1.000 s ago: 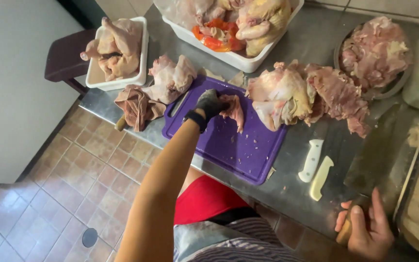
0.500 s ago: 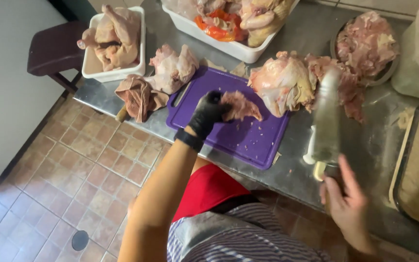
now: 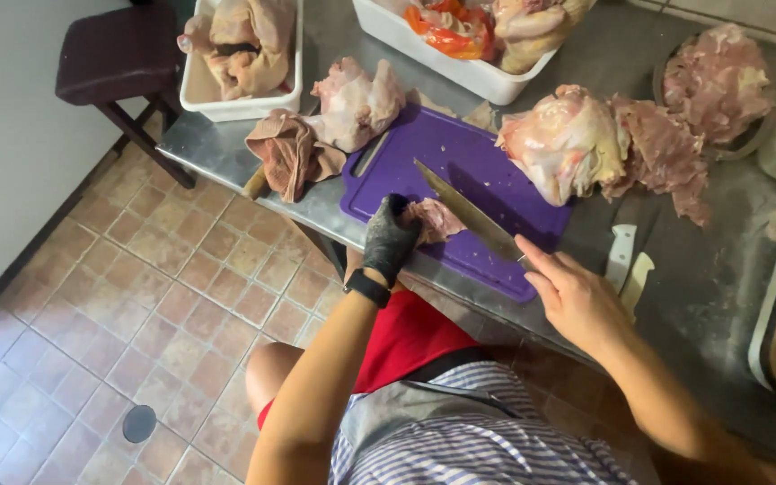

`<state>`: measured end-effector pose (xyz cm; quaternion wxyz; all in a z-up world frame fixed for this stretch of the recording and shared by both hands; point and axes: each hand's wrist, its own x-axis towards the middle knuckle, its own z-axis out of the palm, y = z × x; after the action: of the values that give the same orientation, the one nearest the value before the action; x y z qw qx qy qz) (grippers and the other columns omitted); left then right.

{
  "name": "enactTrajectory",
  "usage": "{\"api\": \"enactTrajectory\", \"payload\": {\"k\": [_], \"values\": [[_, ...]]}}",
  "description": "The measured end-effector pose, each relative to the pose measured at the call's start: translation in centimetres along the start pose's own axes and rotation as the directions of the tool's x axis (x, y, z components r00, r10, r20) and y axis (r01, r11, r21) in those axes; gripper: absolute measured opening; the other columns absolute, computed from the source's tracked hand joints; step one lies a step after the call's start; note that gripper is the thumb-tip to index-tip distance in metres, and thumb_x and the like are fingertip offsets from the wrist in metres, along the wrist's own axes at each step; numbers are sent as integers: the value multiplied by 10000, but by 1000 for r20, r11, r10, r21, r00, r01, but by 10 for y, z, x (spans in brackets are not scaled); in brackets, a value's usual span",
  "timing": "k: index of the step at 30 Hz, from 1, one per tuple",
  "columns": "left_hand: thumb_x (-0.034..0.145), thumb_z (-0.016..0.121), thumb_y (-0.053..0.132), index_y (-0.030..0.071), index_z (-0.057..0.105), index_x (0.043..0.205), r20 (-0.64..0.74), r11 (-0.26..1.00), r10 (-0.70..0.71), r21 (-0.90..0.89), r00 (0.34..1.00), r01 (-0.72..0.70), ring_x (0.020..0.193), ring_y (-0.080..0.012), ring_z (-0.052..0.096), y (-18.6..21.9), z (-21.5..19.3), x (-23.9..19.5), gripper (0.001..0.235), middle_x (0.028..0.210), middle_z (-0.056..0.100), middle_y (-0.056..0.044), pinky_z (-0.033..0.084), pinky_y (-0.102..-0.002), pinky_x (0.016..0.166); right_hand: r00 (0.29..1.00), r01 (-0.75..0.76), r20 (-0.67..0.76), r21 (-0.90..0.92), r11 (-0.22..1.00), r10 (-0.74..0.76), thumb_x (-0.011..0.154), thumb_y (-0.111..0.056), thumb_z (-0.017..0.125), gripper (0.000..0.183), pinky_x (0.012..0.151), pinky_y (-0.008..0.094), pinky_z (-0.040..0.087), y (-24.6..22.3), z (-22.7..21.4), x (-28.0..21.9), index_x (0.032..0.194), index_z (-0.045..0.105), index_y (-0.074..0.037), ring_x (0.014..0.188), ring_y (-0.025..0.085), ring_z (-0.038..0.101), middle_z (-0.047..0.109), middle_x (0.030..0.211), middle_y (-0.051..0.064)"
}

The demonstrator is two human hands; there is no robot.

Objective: Trimming and deboning raw chicken pieces on a purple cutting board using a knife

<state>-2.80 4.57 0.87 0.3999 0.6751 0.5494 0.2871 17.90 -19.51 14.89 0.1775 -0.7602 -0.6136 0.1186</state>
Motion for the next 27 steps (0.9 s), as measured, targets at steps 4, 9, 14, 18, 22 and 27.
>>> {"api": "enactTrajectory", "payload": {"k": [4, 9, 14, 18, 22, 27], "values": [[822, 735, 441, 181, 633, 1192, 28, 999, -27, 35, 999, 26, 1130, -399, 684, 8, -6, 2, 464, 1094, 747, -155, 570, -517, 996, 1000, -10, 22, -8, 1000, 10, 1008, -322, 552, 530, 795, 518, 614, 0, 17, 9, 1518, 505, -457, 994, 368, 722, 720, 1074, 99], [809, 651, 336, 310, 616, 1203, 33, 955, -103, 284, 994, 90, 1110, -278, 715, 23, -33, -10, 396, 1108, 752, -14, 565, -437, 1016, 996, -84, -6, -36, 996, 84, 1029, -310, 540, 533, 826, 594, 587, 7, 20, 29, 1555, 485, -376, 983, 448, 708, 697, 1041, 194], [848, 623, 319, 182, 624, 1304, 76, 843, 330, 424, 941, -330, 1156, -387, 643, 32, -30, -14, 477, 1223, 646, -142, 528, -504, 1001, 981, -192, 22, 113, 975, 190, 1021, -296, 561, 523, 996, 551, 531, 23, 15, 40, 1541, 530, -340, 1184, 427, 644, 689, 1281, 205], [844, 589, 269, 137, 648, 1331, 254, 710, 529, 391, 810, -586, 1264, -367, 589, 34, 5, -13, 508, 1338, 626, -145, 469, -498, 1087, 981, -185, -47, 96, 978, 191, 1044, -276, 534, 529, 1025, 595, 497, 6, 5, 36, 1571, 499, -274, 1202, 478, 612, 657, 1304, 270], [894, 557, 477, 117, 625, 1333, 292, 536, 698, 393, 654, -747, 1338, -348, 552, 26, 49, 7, 571, 1364, 610, -154, 446, -451, 1134, 986, -105, -133, -44, 994, 98, 1050, -305, 528, 519, 908, 582, 558, -3, 1, 32, 1569, 501, -312, 1084, 445, 667, 680, 1186, 221], [912, 531, 550, 66, 620, 1327, 210, 507, 763, 390, 611, -768, 1337, -389, 534, -9, 103, 28, 644, 1357, 601, -196, 443, -473, 1144, 989, 21, -136, -210, 977, -50, 1040, -321, 527, 511, 726, 575, 621, -5, 9, 44, 1549, 499, -369, 875, 421, 725, 675, 1025, 145]]}}
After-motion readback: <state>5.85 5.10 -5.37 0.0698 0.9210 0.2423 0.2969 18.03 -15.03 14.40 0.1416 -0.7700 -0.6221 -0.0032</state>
